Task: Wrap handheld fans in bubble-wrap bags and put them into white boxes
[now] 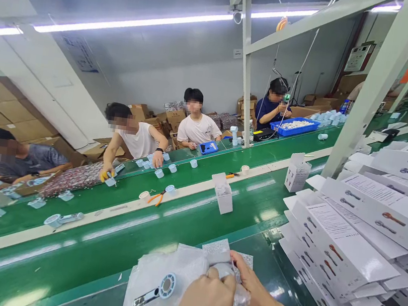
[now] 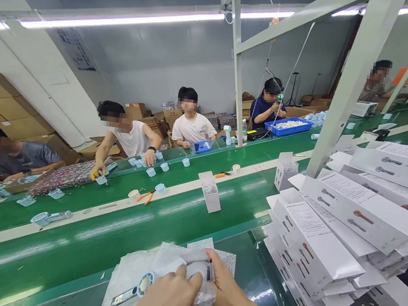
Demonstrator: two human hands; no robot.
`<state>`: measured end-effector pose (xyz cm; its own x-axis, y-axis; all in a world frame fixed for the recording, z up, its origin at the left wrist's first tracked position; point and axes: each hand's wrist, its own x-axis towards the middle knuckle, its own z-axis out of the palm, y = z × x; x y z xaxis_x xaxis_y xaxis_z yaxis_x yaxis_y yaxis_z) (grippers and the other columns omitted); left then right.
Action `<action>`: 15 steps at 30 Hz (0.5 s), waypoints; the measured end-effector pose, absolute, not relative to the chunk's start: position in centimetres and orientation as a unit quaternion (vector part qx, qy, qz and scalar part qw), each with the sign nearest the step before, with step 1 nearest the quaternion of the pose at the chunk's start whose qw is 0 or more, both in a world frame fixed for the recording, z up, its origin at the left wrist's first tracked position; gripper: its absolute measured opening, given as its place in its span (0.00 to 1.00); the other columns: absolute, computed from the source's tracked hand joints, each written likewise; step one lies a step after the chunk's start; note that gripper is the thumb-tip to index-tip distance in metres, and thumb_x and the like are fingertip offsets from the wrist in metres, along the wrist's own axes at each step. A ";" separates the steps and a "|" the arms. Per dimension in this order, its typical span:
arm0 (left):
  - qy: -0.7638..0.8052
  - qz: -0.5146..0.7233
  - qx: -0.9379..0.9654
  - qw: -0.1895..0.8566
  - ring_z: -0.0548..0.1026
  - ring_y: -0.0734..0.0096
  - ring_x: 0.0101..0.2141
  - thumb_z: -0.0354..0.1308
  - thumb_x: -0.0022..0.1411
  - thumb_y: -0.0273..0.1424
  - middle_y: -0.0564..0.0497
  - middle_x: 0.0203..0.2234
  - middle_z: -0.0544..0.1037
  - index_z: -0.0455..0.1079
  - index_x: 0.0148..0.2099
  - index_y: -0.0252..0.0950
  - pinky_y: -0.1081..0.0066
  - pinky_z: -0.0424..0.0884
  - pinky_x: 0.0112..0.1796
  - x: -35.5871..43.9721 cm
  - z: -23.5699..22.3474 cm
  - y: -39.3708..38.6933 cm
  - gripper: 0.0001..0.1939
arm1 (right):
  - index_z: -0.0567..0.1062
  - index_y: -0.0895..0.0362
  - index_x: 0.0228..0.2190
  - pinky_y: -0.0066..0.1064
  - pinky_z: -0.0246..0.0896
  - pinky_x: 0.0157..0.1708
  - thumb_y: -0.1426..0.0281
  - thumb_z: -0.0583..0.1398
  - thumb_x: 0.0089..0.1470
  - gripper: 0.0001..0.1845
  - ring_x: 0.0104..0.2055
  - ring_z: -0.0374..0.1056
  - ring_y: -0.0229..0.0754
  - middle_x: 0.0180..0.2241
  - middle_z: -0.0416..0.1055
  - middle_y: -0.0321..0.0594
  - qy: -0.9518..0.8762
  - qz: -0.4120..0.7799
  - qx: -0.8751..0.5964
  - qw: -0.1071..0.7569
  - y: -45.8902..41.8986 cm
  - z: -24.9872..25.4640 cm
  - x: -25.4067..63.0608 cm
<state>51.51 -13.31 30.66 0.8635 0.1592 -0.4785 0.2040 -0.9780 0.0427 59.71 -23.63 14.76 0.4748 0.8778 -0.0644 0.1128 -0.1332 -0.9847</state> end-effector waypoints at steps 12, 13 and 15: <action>0.017 -0.250 0.965 0.082 0.74 0.47 0.47 0.49 0.60 0.22 0.31 0.43 0.78 0.72 0.48 0.25 0.46 0.64 0.52 50.2 23.2 -11.6 0.16 | 0.52 0.54 0.61 0.41 0.57 0.57 0.76 0.55 0.45 0.41 0.64 0.50 0.49 0.64 0.52 0.47 -0.392 0.358 -0.660 0.532 -24.3 14.5 60.5; 0.018 -0.264 0.962 0.073 0.76 0.45 0.45 0.49 0.61 0.22 0.29 0.41 0.78 0.73 0.47 0.23 0.41 0.61 0.53 50.1 21.5 -11.5 0.16 | 0.49 0.54 0.63 0.42 0.55 0.58 0.74 0.57 0.46 0.44 0.65 0.48 0.50 0.65 0.49 0.48 -0.400 0.380 -0.656 0.515 -24.4 14.1 60.4; 0.018 -0.237 0.969 0.063 0.78 0.45 0.40 0.50 0.62 0.23 0.30 0.37 0.80 0.74 0.46 0.24 0.36 0.60 0.51 49.8 18.1 -11.4 0.14 | 0.41 0.56 0.64 0.44 0.44 0.63 0.72 0.63 0.40 0.55 0.67 0.42 0.53 0.67 0.42 0.51 -0.433 0.411 -0.646 0.476 -24.4 12.8 60.2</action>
<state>49.80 -11.39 18.09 0.8870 0.0056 -0.4617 0.0657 -0.9913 0.1142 60.17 -24.38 12.80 0.2880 0.9502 -0.1195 0.1676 -0.1729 -0.9706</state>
